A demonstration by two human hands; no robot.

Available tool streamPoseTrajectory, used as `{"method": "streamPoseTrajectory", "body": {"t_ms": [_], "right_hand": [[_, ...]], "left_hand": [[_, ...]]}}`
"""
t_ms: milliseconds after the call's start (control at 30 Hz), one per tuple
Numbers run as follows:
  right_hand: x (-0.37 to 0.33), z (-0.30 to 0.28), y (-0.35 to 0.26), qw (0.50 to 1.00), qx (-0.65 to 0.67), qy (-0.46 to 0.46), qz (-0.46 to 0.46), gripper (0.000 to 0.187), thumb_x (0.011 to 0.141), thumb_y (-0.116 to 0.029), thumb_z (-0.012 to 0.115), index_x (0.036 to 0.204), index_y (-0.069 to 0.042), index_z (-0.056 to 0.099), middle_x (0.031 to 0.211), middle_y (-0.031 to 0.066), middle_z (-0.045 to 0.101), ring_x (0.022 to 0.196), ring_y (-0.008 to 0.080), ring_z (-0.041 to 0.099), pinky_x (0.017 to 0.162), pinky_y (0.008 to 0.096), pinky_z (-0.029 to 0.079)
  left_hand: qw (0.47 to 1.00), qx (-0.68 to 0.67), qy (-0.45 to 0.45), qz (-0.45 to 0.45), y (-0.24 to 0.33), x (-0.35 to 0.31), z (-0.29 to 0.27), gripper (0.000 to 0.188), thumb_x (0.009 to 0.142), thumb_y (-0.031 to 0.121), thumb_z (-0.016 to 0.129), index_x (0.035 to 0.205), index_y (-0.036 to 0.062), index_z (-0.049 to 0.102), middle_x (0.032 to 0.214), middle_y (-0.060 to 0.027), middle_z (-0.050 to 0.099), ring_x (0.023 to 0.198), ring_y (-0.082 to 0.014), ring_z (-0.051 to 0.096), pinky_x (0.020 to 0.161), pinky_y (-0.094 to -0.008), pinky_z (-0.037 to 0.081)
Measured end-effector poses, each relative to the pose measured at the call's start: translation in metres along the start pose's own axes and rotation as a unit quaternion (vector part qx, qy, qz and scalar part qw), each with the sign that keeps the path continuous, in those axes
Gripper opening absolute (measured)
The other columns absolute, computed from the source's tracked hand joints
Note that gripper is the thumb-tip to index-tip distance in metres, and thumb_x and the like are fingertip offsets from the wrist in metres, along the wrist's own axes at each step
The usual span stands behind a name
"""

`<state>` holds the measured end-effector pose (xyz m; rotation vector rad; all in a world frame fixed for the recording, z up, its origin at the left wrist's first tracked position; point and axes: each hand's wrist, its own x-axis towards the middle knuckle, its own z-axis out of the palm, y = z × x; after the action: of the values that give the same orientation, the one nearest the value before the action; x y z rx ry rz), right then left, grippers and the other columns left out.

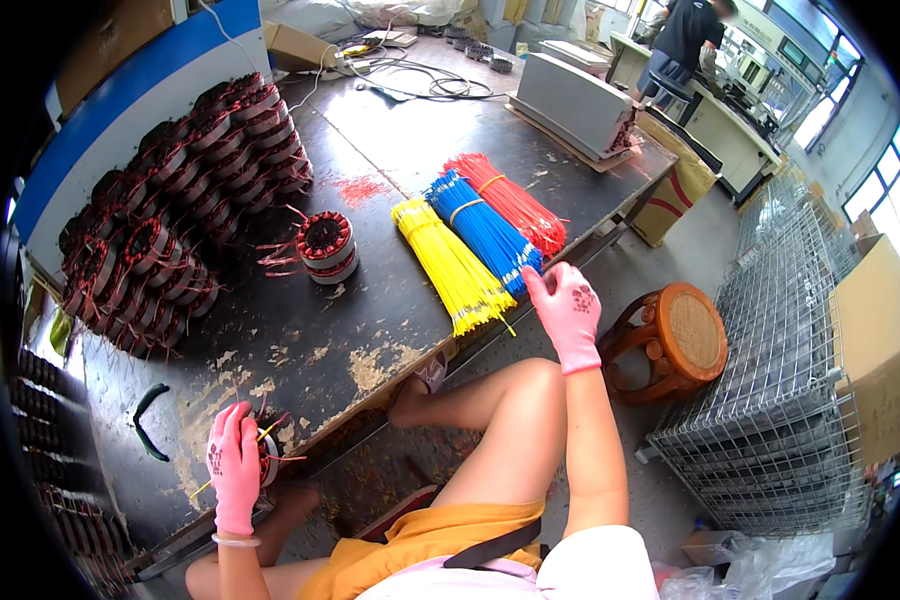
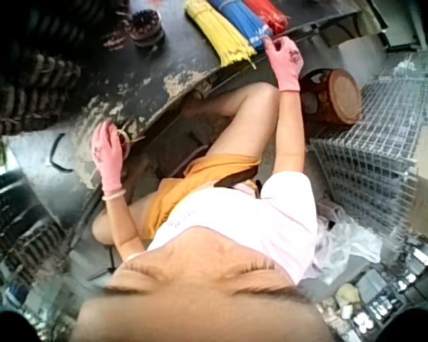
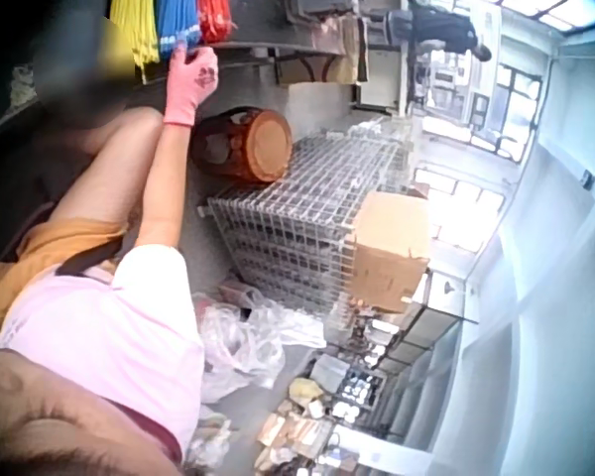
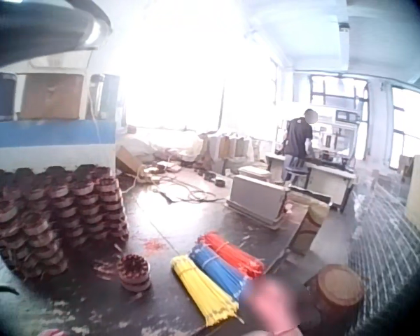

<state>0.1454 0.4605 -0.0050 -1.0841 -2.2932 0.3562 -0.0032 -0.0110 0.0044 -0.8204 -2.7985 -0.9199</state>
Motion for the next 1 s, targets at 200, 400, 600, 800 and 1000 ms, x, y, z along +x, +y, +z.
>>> {"method": "streamPoseTrajectory", "body": {"t_ms": [200,400,600,800,1000], "right_hand": [[0.027,0.023,-0.009,0.993,-0.051,0.015,-0.103,0.026,0.086,-0.034,0.076,0.089,-0.011,0.066,0.087,0.0096,0.068,0.086,0.0308,0.069,0.077,0.0439,0.053],[0.037,0.016,-0.018,0.999,0.005,0.019,-0.033,0.018,0.091,-0.026,0.071,0.092,-0.009,0.066,0.093,0.0117,0.072,0.089,0.0324,0.070,0.079,0.0428,0.054],[0.052,0.004,-0.023,0.996,0.063,-0.055,0.020,0.025,0.089,-0.030,0.074,0.102,-0.010,0.069,0.094,0.0096,0.076,0.089,0.0270,0.073,0.081,0.0388,0.054],[0.071,-0.012,-0.033,0.990,0.013,-0.139,0.021,0.034,0.082,-0.041,0.080,0.095,-0.010,0.077,0.093,0.0085,0.077,0.091,0.0250,0.073,0.083,0.0380,0.054],[0.076,-0.029,-0.027,0.983,-0.008,-0.180,0.017,0.025,0.081,-0.033,0.077,0.094,-0.012,0.078,0.092,0.0108,0.076,0.090,0.0258,0.073,0.083,0.0378,0.054]], "left_hand": [[1.000,0.004,-0.001,0.005,0.002,0.000,-0.001,0.027,0.099,0.015,0.058,0.121,0.0016,0.065,0.121,-0.0158,0.065,0.112,-0.0367,0.061,0.098,-0.0434,0.047],[1.000,0.000,0.008,0.000,0.002,-0.001,0.000,0.027,0.098,0.017,0.060,0.119,0.0014,0.066,0.119,-0.0157,0.066,0.111,-0.0366,0.061,0.097,-0.0436,0.048],[1.000,0.005,0.014,0.006,0.002,-0.001,0.002,0.027,0.098,0.017,0.060,0.119,0.0012,0.067,0.120,-0.0155,0.066,0.111,-0.0364,0.062,0.098,-0.0434,0.048],[1.000,0.003,0.027,0.010,-0.003,-0.002,0.003,0.027,0.098,0.018,0.061,0.118,0.0011,0.068,0.120,-0.0152,0.066,0.111,-0.0361,0.062,0.098,-0.0435,0.049],[0.999,0.004,0.030,0.012,-0.002,-0.002,0.004,0.027,0.097,0.018,0.062,0.117,0.0012,0.068,0.119,-0.0148,0.067,0.111,-0.0356,0.063,0.097,-0.0435,0.049]]}}
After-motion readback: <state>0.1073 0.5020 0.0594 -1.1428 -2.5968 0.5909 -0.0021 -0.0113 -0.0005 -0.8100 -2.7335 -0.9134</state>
